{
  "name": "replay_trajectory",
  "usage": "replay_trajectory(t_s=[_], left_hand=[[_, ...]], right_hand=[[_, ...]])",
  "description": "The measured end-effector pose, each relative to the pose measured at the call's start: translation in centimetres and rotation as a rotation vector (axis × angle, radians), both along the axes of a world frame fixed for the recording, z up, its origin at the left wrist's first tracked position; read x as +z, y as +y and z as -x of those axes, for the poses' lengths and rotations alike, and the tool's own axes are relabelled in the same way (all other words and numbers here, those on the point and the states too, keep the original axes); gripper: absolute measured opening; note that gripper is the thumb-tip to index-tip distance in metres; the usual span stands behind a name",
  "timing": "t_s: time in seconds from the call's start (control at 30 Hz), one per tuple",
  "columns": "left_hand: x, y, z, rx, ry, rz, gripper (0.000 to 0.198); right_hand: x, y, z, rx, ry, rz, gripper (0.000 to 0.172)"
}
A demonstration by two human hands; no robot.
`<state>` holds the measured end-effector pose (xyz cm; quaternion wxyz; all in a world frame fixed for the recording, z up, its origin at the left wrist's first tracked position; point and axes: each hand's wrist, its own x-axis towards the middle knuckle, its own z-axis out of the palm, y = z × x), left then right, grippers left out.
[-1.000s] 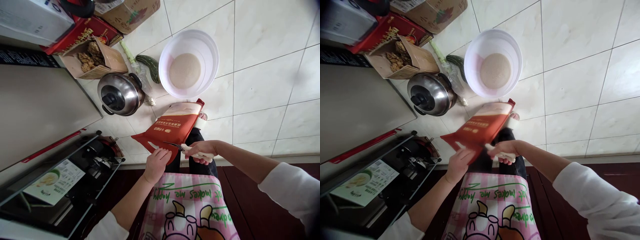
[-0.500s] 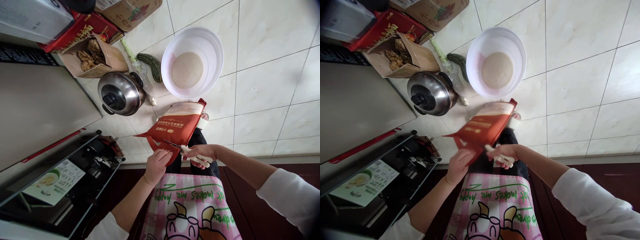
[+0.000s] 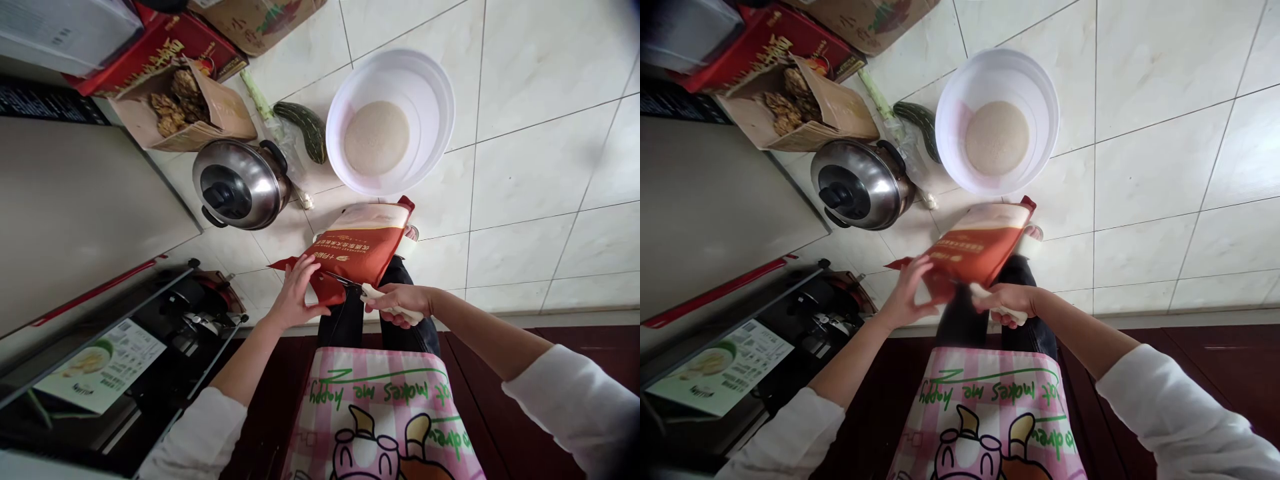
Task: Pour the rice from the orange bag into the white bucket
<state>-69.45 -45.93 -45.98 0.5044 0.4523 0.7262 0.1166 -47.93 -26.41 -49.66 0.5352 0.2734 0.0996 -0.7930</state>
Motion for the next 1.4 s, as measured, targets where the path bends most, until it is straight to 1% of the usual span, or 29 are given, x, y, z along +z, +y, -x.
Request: replay_trajectory(t_s=[0.03,0.07,0.1,0.17,0.23,0.3,0.4,0.5,0.57,0.67,0.73,0.8,0.83,0.87,0.9,0.97,1.03,1.07,1.1,1.17,1.2,1.27,1.33,1.4], left_hand=[[-0.3,-0.3,0.0,-0.083,0.021,0.055,0.095],[-0.5,-0.5,-0.2,-0.147,0.065,0.103,0.096],[-0.8,-0.6,-0.5,-0.192,0.121,0.141,0.091],[-1.5,-0.6,-1.2,-0.224,0.229,0.165,0.077],[-2.4,-0.4,-1.6,-0.204,0.283,0.154,0.065],[-3.3,0.1,-1.4,-0.134,0.281,0.125,0.051],[-4.7,0.6,-0.2,-0.037,0.185,0.032,0.032],[-5.5,0.7,1.1,-0.038,0.097,-0.032,0.026],[-5.7,0.6,1.5,-0.044,0.089,-0.036,0.025],[-5.2,0.8,1.8,-0.054,0.092,-0.034,0.032],[-4.7,1.2,2.0,-0.052,0.069,-0.017,0.035],[-4.4,1.6,2.3,-0.026,0.022,0.014,0.035],[-4.4,1.9,2.3,-0.005,0.003,0.031,0.035],[-4.4,2.2,2.4,0.018,-0.008,0.044,0.035],[-4.5,2.5,2.3,0.046,-0.005,0.052,0.033],[-4.8,3.2,2.1,0.108,0.024,0.057,0.026],[-4.9,3.9,1.6,0.171,0.053,0.055,0.021],[-4.9,4.3,1.3,0.197,0.066,0.051,0.02],[-4.7,4.7,1.0,0.22,0.076,0.046,0.019],[-4.4,5.6,0.6,0.268,0.097,0.033,0.017],[-4.2,6.1,0.4,0.296,0.107,0.026,0.017],[-4.0,7.0,0.3,0.354,0.123,0.011,0.019],[-4.1,7.9,0.3,0.413,0.131,-0.003,0.022],[-4.4,8.7,0.5,0.463,0.131,-0.016,0.029]], right_hand=[[-0.1,0.0,0.0,-0.008,0.0,-0.002,0.053],[-0.1,0.0,0.0,-0.016,-0.001,-0.003,0.054],[-0.2,-0.1,0.0,-0.026,-0.004,-0.001,0.054],[-0.2,-0.2,0.0,-0.046,-0.009,0.009,0.055],[-0.1,-0.2,0.0,-0.06,-0.013,0.009,0.056],[0.1,-0.3,0.0,-0.067,-0.02,-0.005,0.058],[0.4,-0.5,-0.1,-0.09,-0.038,-0.027,0.058],[0.6,-0.8,0.1,-0.11,-0.054,-0.049,0.057],[0.8,-0.9,0.1,-0.107,-0.053,-0.046,0.057],[1.7,-0.7,-0.9,-0.098,-0.05,-0.009,0.056],[2.9,-0.2,-2.6,-0.152,-0.027,0.008,0.053],[4.3,0.3,-4.7,-0.253,-0.013,-0.025,0.049],[5.0,0.5,-5.6,-0.303,-0.023,-0.085,0.048],[5.6,0.6,-6.4,-0.336,-0.043,-0.185,0.047],[6.1,0.4,-6.8,-0.349,-0.066,-0.328,0.045],[6.5,-0.3,-6.4,-0.318,-0.091,-0.693,0.041],[6.0,-1.7,-4.7,-0.292,-0.083,-1.044,0.042],[5.5,-2.4,-3.6,-0.304,-0.083,-1.19,0.045],[5.0,-3.2,-2.5,-0.336,-0.09,-1.315,0.048],[3.7,-4.3,-0.5,-0.422,-0.116,-1.509,0.051],[3.1,-4.6,0.2,-0.459,-0.136,-1.578,0.051],[2.3,-4.6,0.8,-0.521,-0.186,-1.642,0.048],[1.9,-3.8,0.8,-0.548,-0.236,-1.633,0.048],[2.1,-2.4,0.5,-0.486,-0.226,-1.573,0.052]])
